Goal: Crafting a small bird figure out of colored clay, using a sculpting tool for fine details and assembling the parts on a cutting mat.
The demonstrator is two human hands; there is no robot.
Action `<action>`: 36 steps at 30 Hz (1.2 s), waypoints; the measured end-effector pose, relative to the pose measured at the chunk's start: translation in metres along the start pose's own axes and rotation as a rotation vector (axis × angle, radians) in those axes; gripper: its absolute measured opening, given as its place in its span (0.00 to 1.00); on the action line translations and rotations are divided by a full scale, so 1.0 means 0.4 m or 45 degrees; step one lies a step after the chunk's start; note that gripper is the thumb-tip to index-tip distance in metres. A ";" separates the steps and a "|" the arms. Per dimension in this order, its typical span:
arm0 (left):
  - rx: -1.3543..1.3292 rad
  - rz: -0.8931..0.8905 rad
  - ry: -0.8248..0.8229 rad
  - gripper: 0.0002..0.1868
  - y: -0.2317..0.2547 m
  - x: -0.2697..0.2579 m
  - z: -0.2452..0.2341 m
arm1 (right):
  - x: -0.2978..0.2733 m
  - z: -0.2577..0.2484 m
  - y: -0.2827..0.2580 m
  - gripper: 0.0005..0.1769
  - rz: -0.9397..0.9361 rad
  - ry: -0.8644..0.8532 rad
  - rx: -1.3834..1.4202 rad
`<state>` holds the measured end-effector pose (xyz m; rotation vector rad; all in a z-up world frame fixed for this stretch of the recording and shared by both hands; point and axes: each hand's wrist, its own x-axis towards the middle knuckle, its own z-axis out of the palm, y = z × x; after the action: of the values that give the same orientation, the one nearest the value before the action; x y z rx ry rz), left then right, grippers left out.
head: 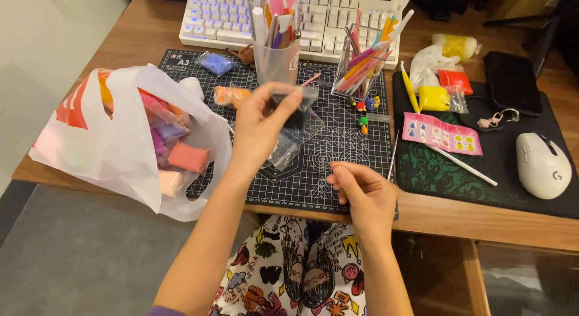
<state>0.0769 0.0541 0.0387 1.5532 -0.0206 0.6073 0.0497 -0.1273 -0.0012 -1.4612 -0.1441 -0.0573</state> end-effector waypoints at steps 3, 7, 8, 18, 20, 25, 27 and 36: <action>0.074 -0.064 -0.050 0.09 -0.033 -0.011 0.001 | 0.014 -0.013 0.016 0.06 0.046 0.008 0.092; 0.118 -0.027 -0.083 0.07 -0.037 -0.024 0.011 | 0.015 -0.013 0.016 0.06 0.043 -0.015 0.084; 0.152 -0.030 -0.074 0.07 -0.039 -0.024 0.011 | 0.016 -0.015 0.019 0.06 0.038 -0.020 0.090; 0.289 -0.023 -0.346 0.05 0.058 -0.073 0.028 | 0.029 0.017 -0.025 0.06 -0.329 0.111 -0.066; 0.281 -0.087 -0.397 0.06 0.083 -0.085 0.022 | 0.023 0.019 -0.020 0.06 -0.344 0.089 -0.070; 0.182 -0.289 -0.521 0.10 0.092 -0.114 -0.011 | 0.002 0.010 -0.016 0.07 -0.392 0.033 -0.017; 0.208 -0.286 -0.518 0.10 0.106 -0.128 -0.020 | -0.010 0.001 -0.023 0.07 -0.388 -0.006 0.014; 0.072 -0.433 -0.669 0.10 0.117 -0.139 -0.027 | -0.030 -0.033 -0.023 0.07 -0.348 -0.088 0.074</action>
<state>0.0079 0.0401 0.0599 1.6858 -0.1346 -0.0770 0.0374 -0.1421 0.0049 -1.3784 -0.3981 -0.2233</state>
